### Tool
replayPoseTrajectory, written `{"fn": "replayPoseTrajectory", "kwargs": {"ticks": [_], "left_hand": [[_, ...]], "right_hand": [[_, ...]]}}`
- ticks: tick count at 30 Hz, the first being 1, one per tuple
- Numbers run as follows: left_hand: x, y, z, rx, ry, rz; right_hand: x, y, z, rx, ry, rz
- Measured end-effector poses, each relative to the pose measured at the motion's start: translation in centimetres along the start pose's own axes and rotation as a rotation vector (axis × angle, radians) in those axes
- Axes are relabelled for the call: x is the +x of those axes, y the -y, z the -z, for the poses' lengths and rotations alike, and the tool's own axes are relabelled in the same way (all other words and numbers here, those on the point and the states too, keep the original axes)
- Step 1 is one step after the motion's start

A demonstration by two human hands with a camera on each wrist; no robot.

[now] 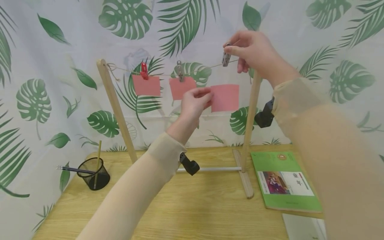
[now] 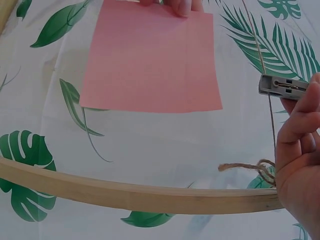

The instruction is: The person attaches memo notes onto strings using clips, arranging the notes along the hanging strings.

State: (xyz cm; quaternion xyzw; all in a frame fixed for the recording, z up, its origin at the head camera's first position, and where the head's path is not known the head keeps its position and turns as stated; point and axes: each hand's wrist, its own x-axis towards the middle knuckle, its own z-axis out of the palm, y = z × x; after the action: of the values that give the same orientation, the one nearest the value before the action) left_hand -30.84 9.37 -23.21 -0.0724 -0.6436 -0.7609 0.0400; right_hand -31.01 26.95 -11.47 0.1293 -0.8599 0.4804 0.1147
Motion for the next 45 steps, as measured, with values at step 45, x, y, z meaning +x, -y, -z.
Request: {"fn": "replayPoseTrajectory", "kwargs": {"ticks": [45], "left_hand": [[0.1,-0.6,-1.3,0.014,-0.046,-0.046]], "right_hand": [[-0.3,-0.2,-0.2,-0.276,0.147,-0.062]]}}
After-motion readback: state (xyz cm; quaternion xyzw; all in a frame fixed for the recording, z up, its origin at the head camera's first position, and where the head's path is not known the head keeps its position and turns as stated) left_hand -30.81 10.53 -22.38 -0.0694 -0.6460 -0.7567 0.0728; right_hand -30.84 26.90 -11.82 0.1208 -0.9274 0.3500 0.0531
